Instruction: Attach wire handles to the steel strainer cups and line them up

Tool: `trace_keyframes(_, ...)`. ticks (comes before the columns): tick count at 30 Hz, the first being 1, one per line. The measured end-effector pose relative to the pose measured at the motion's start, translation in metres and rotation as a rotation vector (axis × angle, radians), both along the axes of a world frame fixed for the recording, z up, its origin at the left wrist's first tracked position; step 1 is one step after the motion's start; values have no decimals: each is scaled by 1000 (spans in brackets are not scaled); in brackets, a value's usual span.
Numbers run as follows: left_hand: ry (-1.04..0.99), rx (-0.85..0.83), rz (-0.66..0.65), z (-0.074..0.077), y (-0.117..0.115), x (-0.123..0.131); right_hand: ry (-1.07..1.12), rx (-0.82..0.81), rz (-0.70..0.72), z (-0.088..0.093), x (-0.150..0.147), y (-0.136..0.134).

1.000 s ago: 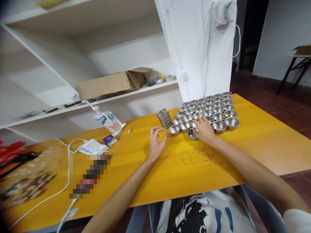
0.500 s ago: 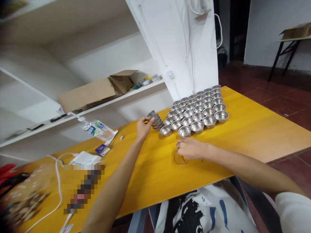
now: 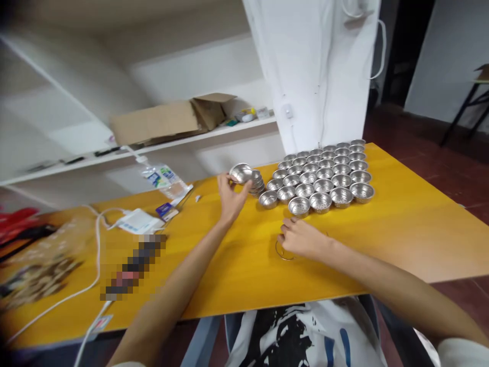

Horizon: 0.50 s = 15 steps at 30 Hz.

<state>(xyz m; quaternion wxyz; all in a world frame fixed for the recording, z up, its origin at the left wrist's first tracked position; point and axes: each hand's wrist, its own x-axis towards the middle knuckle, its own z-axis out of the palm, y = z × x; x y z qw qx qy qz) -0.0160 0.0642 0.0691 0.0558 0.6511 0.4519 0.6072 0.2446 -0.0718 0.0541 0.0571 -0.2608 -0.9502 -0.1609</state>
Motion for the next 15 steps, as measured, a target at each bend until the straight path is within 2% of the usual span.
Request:
trace_keyframes(4,-115,-145,-260,-24,-54,15,254,72,-68,10,15,6)
trace_keyframes(7,-165,-261,-408,-36,-81,32,530,103,-141,18,27,10)
trace_keyframes(12,-136,-319,-541,-32,-110,54,809,-9,-139,19,35,15)
trace_keyframes(15,-70,-323,-564,-28,-122,60,888,17,-90,15,34,18)
